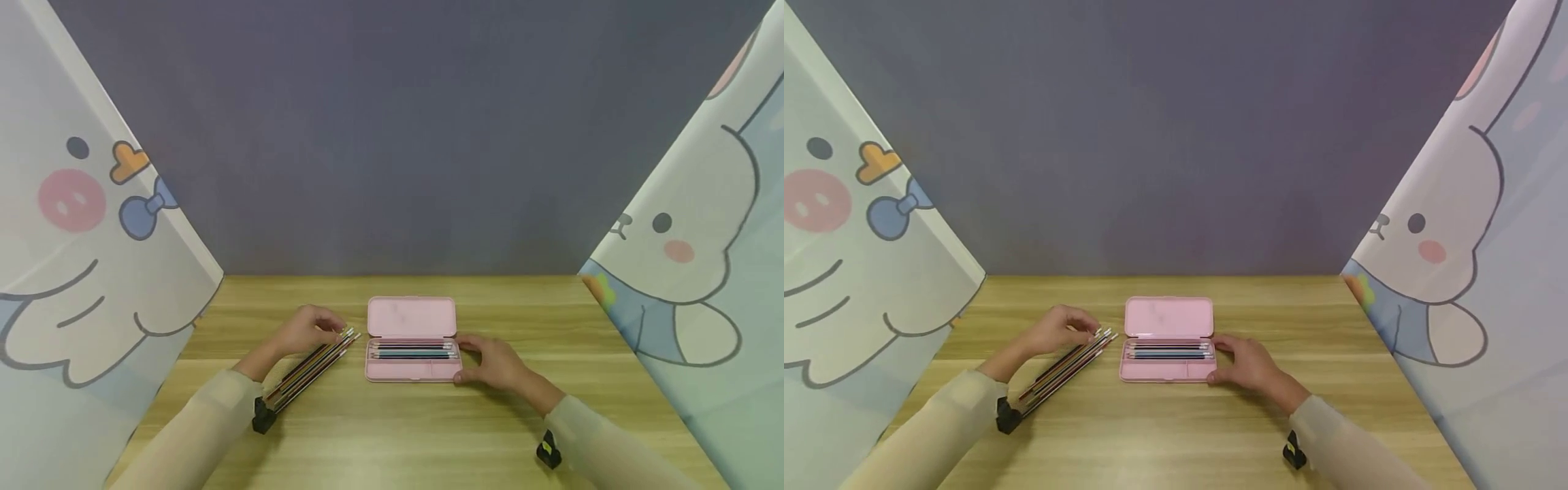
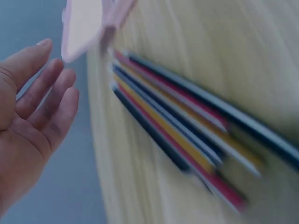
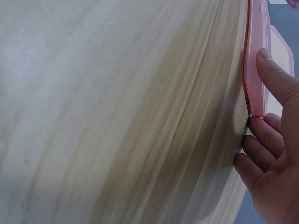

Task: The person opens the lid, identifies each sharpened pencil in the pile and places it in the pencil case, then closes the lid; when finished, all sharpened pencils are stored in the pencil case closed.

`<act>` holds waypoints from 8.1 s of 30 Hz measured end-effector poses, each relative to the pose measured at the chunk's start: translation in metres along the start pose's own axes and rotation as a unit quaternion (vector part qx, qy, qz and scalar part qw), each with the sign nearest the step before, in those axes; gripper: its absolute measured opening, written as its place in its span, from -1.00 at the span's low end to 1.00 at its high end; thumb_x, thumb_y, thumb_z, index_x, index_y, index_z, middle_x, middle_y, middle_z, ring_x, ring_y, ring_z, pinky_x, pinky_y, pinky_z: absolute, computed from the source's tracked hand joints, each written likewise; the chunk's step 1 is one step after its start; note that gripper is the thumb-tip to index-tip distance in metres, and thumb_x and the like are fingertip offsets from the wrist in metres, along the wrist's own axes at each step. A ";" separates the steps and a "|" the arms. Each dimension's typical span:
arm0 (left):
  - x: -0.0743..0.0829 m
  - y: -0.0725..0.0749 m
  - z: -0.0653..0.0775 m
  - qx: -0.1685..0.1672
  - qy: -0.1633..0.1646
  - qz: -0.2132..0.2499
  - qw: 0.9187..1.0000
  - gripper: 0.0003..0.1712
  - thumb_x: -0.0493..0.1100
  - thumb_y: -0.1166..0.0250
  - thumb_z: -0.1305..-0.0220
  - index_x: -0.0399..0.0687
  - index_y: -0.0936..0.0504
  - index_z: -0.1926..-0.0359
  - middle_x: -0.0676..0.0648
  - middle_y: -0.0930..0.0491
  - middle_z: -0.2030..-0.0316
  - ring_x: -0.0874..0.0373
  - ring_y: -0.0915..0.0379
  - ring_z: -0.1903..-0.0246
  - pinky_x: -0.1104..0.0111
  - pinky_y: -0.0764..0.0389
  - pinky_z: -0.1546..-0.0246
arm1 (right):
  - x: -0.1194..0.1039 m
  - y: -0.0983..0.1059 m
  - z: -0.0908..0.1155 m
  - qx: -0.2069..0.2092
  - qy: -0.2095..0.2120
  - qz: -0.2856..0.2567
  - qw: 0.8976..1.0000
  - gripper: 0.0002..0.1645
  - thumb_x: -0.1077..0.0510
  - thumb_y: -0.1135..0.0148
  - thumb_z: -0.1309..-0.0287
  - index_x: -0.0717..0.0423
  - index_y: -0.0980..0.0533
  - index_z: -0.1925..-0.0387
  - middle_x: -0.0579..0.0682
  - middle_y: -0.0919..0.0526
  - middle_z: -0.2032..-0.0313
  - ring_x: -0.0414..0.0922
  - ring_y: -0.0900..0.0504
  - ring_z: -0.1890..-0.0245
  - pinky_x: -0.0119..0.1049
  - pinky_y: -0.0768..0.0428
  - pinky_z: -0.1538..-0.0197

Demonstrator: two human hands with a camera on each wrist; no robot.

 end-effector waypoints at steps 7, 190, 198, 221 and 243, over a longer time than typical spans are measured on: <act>-0.042 0.016 0.033 -0.003 0.049 0.083 0.995 -0.64 -0.31 -0.38 -0.32 -0.50 -0.65 -0.06 -0.38 -0.71 0.10 0.11 -0.68 0.20 0.35 -0.71 0.23 | 0.000 0.002 -0.001 -0.009 0.002 0.005 1.000 0.02 -0.32 -0.64 0.22 -0.05 -0.53 -0.30 -0.02 -0.72 -0.14 0.08 -0.60 -0.27 0.14 -0.48 -0.32; 0.001 -0.080 -0.030 0.014 0.036 0.107 0.994 0.21 -0.64 -0.40 0.04 -0.32 0.01 -0.60 -0.42 -0.19 -0.43 -0.29 -0.52 -0.16 0.09 -0.65 -0.10 | 0.010 0.001 -0.014 -0.028 0.047 -0.165 0.985 0.16 0.11 -0.66 0.06 0.22 -0.22 -0.51 0.23 -0.49 -0.34 0.23 -0.49 -0.29 0.19 -0.48 -0.30; -0.002 -0.079 -0.026 0.038 0.065 0.100 0.992 0.11 -0.56 -0.47 -0.01 -0.28 -0.14 -0.56 -0.31 -0.35 -0.35 -0.21 -0.52 -0.19 0.02 -0.57 -0.22 | 0.011 -0.001 -0.014 -0.022 0.033 -0.203 0.978 0.30 0.18 -0.67 0.10 0.17 -0.07 -0.58 0.22 -0.44 -0.39 0.23 -0.45 -0.32 0.26 -0.43 -0.30; 0.006 -0.073 -0.009 -0.008 0.040 0.147 0.988 -0.35 -0.26 -0.24 -0.42 -0.39 -0.24 -0.41 -0.40 -0.30 -0.38 -0.35 -0.39 -0.33 -0.03 -0.51 -0.28 | 0.010 -0.003 -0.005 0.020 0.038 -0.157 0.987 0.01 0.05 -0.70 0.15 0.14 -0.33 -0.29 0.13 -0.63 -0.16 0.16 -0.59 -0.19 0.09 -0.55 -0.19; 0.006 -0.076 -0.013 -0.052 0.050 0.057 0.996 0.08 -0.16 -0.61 -0.07 -0.49 -0.22 -0.48 -0.36 -0.39 -0.39 -0.23 -0.40 -0.34 -0.06 -0.42 -0.34 | 0.013 0.002 0.009 -0.009 0.096 -0.121 0.988 -0.19 -0.21 -0.57 -0.04 0.06 -0.49 -0.22 -0.01 -0.58 -0.26 0.07 -0.57 -0.28 0.10 -0.43 -0.36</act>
Point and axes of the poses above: each hand's wrist, its own z-axis away from the middle knuckle, its own y-axis out of the back of the hand, x = y × z, the point moved 2 cm from there along -z, towards the middle knuckle
